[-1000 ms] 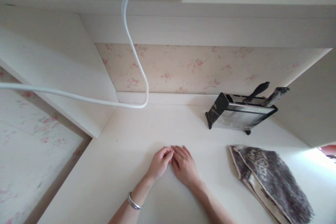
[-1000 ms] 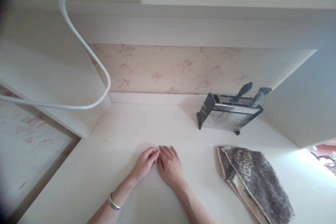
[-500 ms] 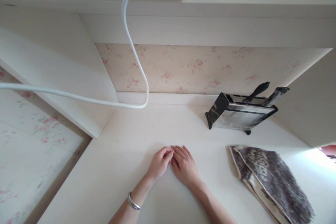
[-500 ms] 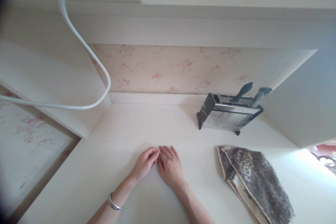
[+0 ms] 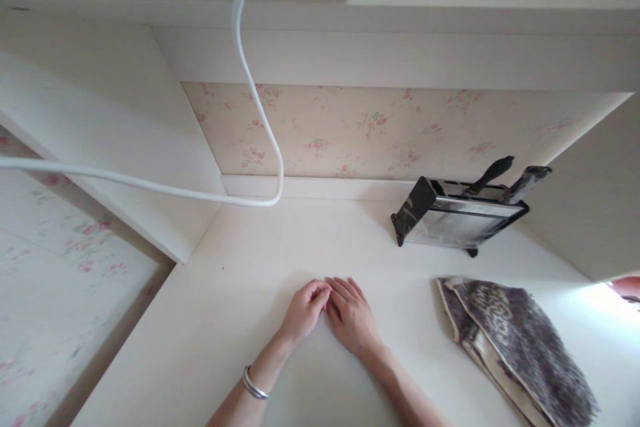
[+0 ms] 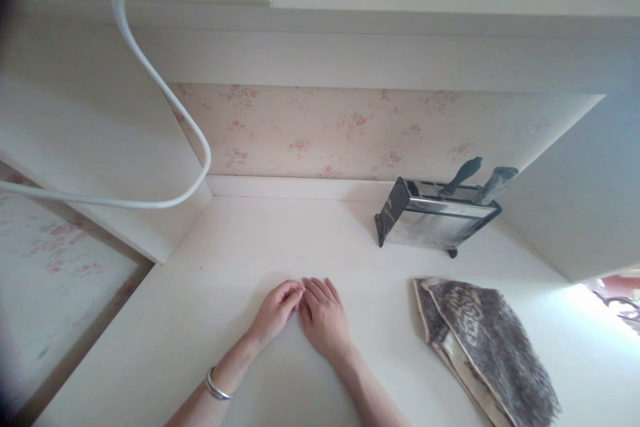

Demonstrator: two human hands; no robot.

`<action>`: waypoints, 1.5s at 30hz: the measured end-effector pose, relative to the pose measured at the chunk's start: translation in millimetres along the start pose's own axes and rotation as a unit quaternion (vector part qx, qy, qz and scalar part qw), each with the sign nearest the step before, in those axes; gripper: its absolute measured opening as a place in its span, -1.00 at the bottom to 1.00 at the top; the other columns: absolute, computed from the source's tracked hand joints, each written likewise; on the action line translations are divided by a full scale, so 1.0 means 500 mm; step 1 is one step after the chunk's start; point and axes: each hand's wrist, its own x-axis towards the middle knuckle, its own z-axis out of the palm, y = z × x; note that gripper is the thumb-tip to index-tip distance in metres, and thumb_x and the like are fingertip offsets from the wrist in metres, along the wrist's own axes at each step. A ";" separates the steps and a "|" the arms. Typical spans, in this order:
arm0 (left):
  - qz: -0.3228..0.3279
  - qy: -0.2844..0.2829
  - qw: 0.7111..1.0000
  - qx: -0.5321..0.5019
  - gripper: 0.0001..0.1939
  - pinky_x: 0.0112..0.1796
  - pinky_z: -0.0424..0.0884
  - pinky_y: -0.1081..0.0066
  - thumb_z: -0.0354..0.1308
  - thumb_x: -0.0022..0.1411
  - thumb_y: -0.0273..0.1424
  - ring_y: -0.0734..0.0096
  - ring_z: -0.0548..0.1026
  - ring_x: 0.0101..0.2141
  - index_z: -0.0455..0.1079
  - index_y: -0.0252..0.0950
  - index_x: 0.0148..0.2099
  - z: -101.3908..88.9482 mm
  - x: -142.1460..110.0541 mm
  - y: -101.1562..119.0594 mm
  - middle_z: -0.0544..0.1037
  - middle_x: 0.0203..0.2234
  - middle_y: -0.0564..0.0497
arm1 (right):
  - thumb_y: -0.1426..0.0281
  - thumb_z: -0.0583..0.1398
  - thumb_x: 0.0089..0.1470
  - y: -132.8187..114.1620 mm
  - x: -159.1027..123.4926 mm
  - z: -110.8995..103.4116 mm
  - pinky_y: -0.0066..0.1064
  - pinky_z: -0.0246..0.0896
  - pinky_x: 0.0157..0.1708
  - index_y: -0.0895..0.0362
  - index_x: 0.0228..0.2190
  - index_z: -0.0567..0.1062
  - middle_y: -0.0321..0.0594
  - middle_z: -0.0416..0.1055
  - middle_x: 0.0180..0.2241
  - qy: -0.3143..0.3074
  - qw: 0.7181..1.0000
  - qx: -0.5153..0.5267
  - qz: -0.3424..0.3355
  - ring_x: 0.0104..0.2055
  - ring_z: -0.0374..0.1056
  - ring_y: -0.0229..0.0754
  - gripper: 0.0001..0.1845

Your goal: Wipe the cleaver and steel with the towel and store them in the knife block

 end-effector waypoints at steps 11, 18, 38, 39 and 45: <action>-0.005 0.000 1.000 -0.001 -0.64 -0.49 0.15 0.48 0.03 0.24 -0.09 0.53 0.21 -0.58 0.41 -0.30 -0.20 0.000 0.000 -0.001 0.29 -0.59 0.15 | 0.47 0.06 0.16 0.000 0.000 -0.001 -0.07 0.02 0.20 0.02 -0.03 0.46 -0.19 0.42 0.05 0.010 1.000 0.000 -0.006 0.12 0.27 -0.12 -0.64; -0.007 0.006 1.000 -0.002 -0.63 -0.50 0.15 0.48 0.04 0.23 -0.08 0.50 0.23 -0.55 0.41 -0.31 -0.21 0.001 -0.002 0.002 0.29 -0.59 0.13 | 0.47 0.07 0.16 -0.001 0.000 -0.002 -0.08 0.03 0.20 0.01 -0.02 0.46 -0.19 0.41 0.05 0.009 1.000 0.000 -0.003 0.12 0.27 -0.13 -0.63; -0.007 -0.001 1.000 -0.001 -0.65 -0.51 0.15 0.50 0.03 0.24 -0.12 0.51 0.22 -0.54 0.41 -0.31 -0.19 0.001 -0.002 0.001 0.30 -0.57 0.12 | 0.48 0.05 0.16 0.001 0.000 -0.001 -0.06 0.04 0.20 0.01 -0.04 0.46 -0.18 0.41 0.05 0.010 1.000 -0.003 -0.011 0.12 0.27 -0.12 -0.63; -0.005 -0.001 1.000 -0.003 -0.65 -0.51 0.15 0.51 0.03 0.24 -0.12 0.51 0.23 -0.54 0.41 -0.31 -0.19 0.001 -0.002 0.001 0.30 -0.57 0.11 | 0.48 0.05 0.16 0.001 0.000 -0.001 -0.06 0.03 0.20 0.01 -0.04 0.46 -0.19 0.41 0.05 0.008 1.000 -0.002 -0.010 0.13 0.27 -0.11 -0.63; -0.004 0.000 1.000 0.006 -0.66 -0.51 0.15 0.50 0.03 0.25 -0.12 0.52 0.23 -0.55 0.41 -0.31 -0.20 0.000 -0.001 0.001 0.30 -0.57 0.12 | 0.47 0.04 0.17 0.000 0.000 -0.003 -0.06 -0.01 0.22 0.02 -0.02 0.44 -0.21 0.39 0.07 -0.005 1.000 0.002 -0.003 0.14 0.24 -0.12 -0.63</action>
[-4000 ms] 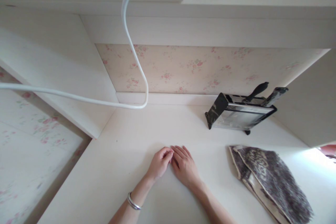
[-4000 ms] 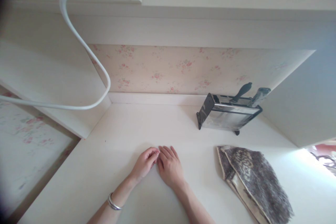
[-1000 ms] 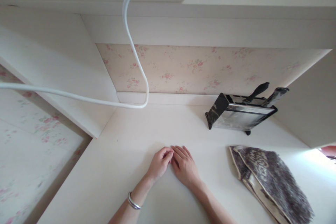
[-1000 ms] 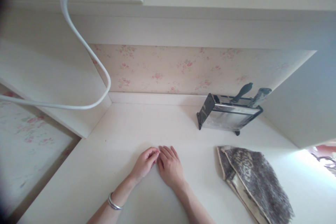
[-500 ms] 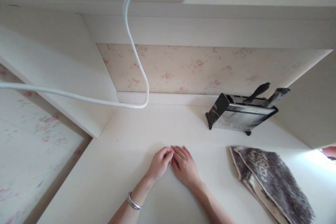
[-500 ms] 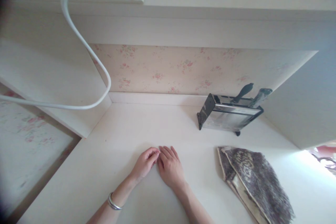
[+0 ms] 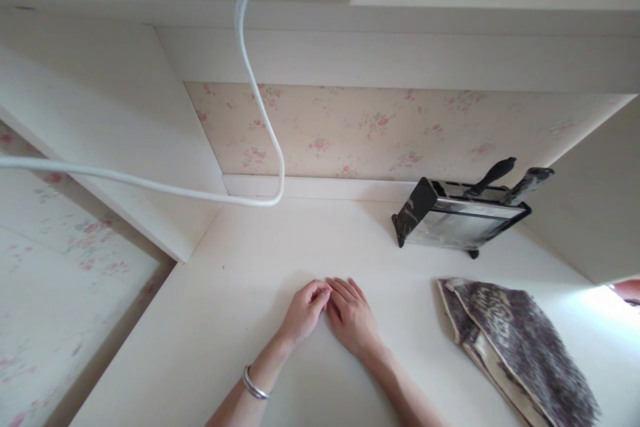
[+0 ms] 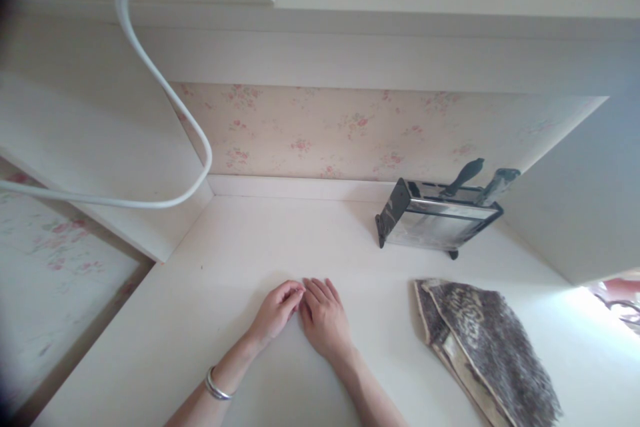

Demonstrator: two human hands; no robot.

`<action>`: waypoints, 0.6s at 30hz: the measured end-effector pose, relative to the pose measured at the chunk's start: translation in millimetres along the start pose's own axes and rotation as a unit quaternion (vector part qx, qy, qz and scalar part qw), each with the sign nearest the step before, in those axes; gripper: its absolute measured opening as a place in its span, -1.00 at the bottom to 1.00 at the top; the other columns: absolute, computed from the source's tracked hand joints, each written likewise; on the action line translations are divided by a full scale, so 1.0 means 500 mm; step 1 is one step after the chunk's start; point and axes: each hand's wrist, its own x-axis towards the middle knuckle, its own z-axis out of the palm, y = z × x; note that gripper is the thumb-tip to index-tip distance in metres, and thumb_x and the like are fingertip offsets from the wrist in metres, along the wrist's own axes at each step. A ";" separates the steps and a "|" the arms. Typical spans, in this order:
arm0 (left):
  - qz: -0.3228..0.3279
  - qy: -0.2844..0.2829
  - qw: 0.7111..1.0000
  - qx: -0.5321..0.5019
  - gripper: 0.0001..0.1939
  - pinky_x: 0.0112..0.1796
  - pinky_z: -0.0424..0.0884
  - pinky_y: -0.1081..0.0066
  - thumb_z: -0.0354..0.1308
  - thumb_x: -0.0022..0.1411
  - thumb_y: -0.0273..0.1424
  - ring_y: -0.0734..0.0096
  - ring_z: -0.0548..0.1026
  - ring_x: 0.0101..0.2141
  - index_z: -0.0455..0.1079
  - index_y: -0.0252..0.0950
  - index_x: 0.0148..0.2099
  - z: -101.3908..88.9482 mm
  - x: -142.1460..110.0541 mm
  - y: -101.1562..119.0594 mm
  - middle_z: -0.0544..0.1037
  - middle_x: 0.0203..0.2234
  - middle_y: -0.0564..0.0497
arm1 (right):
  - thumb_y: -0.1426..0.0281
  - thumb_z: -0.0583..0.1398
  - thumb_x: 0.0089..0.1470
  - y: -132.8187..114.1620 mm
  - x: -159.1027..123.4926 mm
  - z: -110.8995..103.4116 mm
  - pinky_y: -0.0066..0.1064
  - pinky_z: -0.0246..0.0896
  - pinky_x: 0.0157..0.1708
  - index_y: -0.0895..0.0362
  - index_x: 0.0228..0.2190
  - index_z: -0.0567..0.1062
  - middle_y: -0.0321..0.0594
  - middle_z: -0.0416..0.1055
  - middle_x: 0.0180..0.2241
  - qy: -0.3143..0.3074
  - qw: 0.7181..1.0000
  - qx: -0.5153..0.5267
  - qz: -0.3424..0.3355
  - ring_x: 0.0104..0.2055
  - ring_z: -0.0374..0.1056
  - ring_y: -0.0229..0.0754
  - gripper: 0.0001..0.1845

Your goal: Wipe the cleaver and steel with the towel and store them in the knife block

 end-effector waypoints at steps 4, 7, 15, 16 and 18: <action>0.001 0.000 1.000 -0.001 -0.65 -0.51 0.15 0.50 0.02 0.26 -0.12 0.52 0.22 -0.56 0.41 -0.31 -0.18 0.000 0.000 0.000 0.30 -0.57 0.12 | 0.46 0.04 0.18 -0.002 0.001 -0.002 -0.06 -0.01 0.22 0.02 -0.02 0.44 -0.22 0.39 0.07 -0.002 1.000 -0.001 0.004 0.14 0.24 -0.12 -0.64; 0.003 -0.003 1.000 -0.001 -0.65 -0.50 0.15 0.49 0.02 0.27 -0.12 0.52 0.22 -0.55 0.40 -0.31 -0.18 0.000 -0.001 0.000 0.29 -0.57 0.13 | 0.46 0.05 0.18 -0.003 0.001 -0.002 -0.06 -0.02 0.22 0.01 -0.02 0.44 -0.24 0.39 0.08 -0.006 1.000 -0.003 0.007 0.15 0.24 -0.13 -0.64; 0.006 -0.003 1.000 0.000 -0.66 -0.48 0.17 0.49 0.02 0.27 -0.13 0.51 0.23 -0.53 0.40 -0.31 -0.20 0.000 0.000 -0.002 0.29 -0.57 0.13 | 0.48 0.05 0.16 0.001 -0.001 0.003 -0.06 0.00 0.21 0.01 -0.01 0.44 -0.21 0.40 0.07 0.004 1.000 -0.003 0.001 0.14 0.26 -0.11 -0.62; 0.008 -0.002 1.000 0.000 -0.66 -0.48 0.17 0.49 0.02 0.27 -0.13 0.51 0.24 -0.52 0.40 -0.31 -0.20 0.000 0.001 -0.002 0.30 -0.57 0.13 | 0.47 0.06 0.16 0.001 -0.001 0.003 -0.05 0.01 0.21 0.01 -0.01 0.44 -0.20 0.40 0.07 0.004 1.000 -0.002 0.001 0.13 0.26 -0.11 -0.61; 0.008 -0.003 1.000 0.000 -0.66 -0.47 0.17 0.49 0.02 0.27 -0.13 0.50 0.24 -0.52 0.40 -0.31 -0.20 0.000 0.001 -0.002 0.30 -0.57 0.13 | 0.47 0.06 0.16 0.001 0.000 0.002 -0.05 0.01 0.21 0.00 -0.01 0.44 -0.20 0.40 0.07 0.005 1.000 0.001 0.001 0.13 0.26 -0.10 -0.61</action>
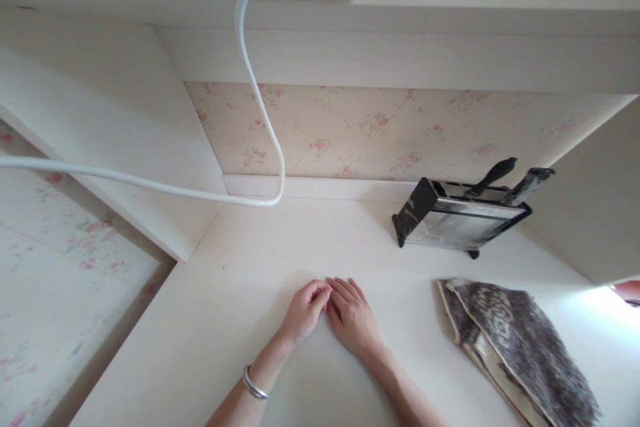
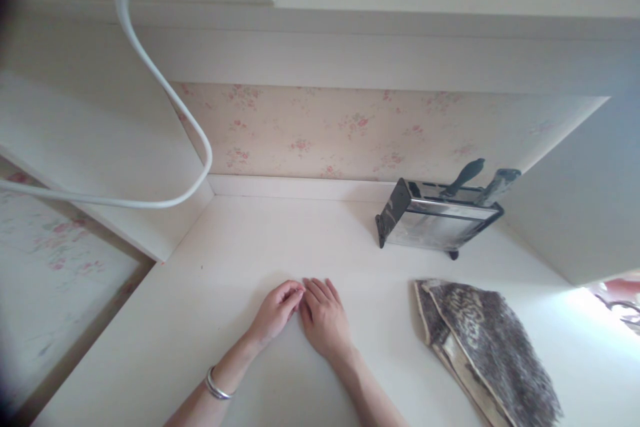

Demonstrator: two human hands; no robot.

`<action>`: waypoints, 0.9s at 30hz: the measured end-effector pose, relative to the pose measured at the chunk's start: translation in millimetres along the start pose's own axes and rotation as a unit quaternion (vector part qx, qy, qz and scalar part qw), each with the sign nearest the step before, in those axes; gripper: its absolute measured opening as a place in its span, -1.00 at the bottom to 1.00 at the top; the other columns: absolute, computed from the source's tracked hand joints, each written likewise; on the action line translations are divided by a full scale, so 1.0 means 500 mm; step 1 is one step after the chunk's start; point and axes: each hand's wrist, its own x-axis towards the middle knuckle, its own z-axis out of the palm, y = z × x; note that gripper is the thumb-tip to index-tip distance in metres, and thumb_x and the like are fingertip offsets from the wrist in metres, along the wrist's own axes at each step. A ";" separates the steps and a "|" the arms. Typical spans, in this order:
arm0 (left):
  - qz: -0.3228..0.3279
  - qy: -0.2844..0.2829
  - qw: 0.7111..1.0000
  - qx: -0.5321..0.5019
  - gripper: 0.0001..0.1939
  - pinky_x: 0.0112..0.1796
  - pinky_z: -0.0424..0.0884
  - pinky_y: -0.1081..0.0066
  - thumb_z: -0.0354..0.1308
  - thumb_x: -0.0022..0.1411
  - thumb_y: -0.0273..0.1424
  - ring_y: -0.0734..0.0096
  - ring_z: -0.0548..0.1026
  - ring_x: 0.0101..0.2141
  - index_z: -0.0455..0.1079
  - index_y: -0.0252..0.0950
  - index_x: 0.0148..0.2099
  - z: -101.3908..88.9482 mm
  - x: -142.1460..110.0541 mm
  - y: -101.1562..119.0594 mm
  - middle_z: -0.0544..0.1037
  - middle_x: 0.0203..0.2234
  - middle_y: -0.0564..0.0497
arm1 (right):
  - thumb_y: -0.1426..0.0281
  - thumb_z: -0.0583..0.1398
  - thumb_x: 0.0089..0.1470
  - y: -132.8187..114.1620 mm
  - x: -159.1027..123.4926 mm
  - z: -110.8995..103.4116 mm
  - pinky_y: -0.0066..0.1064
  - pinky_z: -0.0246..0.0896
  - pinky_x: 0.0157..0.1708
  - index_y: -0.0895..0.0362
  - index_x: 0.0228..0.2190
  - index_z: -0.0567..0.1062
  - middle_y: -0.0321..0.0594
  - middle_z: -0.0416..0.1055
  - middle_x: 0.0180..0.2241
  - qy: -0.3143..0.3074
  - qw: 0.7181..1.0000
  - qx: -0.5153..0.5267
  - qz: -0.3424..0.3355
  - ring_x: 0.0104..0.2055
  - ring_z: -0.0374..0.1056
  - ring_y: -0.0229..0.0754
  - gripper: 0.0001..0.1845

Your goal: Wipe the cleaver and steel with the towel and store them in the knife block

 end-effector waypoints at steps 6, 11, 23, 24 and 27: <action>-0.009 0.001 1.000 -0.005 -0.67 -0.50 0.16 0.49 0.02 0.26 -0.12 0.52 0.22 -0.55 0.40 -0.29 -0.20 0.001 -0.003 0.004 0.29 -0.58 0.14 | 0.47 0.05 0.16 -0.002 0.000 -0.004 -0.04 0.00 0.21 -0.01 0.00 0.44 -0.23 0.40 0.07 -0.001 1.000 0.008 0.005 0.14 0.26 -0.09 -0.61; -0.011 -0.003 1.000 -0.008 -0.67 -0.51 0.15 0.49 0.03 0.25 -0.13 0.52 0.22 -0.56 0.40 -0.29 -0.20 0.000 -0.004 0.007 0.28 -0.58 0.15 | 0.44 0.06 0.17 -0.002 0.003 0.000 0.00 -0.07 0.23 -0.01 -0.01 0.46 -0.21 0.38 0.08 -0.006 0.998 0.061 0.020 0.16 0.23 -0.05 -0.62; 0.015 0.030 0.996 0.081 -0.80 -0.30 0.32 0.43 0.04 0.21 -0.32 0.41 0.42 -0.39 0.45 -0.27 -0.22 0.044 0.039 0.067 0.50 -0.40 0.02 | 0.13 0.25 -0.05 0.207 -0.022 -0.251 -0.11 0.29 -0.06 0.10 -0.19 0.53 -0.15 0.53 -0.27 0.285 0.823 0.321 0.373 -0.26 0.47 -0.06 -0.59; 0.035 0.025 0.996 0.080 -0.80 -0.26 0.33 0.43 0.04 0.21 -0.32 0.41 0.43 -0.35 0.45 -0.26 -0.21 0.055 0.049 0.085 0.51 -0.36 0.01 | 0.15 0.26 -0.09 0.240 -0.026 -0.290 -0.09 0.31 -0.07 0.10 -0.22 0.53 -0.17 0.52 -0.30 0.344 0.795 0.310 0.393 -0.28 0.47 -0.06 -0.60; 0.137 -0.013 0.987 0.078 -0.77 -0.18 0.35 0.42 0.03 0.25 -0.30 0.40 0.45 -0.27 0.46 -0.27 -0.20 0.093 0.092 0.143 0.50 -0.25 -0.03 | 0.26 0.23 -0.12 0.340 -0.032 -0.401 -0.03 0.32 -0.05 0.09 -0.35 0.47 -0.14 0.47 -0.26 0.517 0.706 0.276 0.398 -0.19 0.42 0.00 -0.76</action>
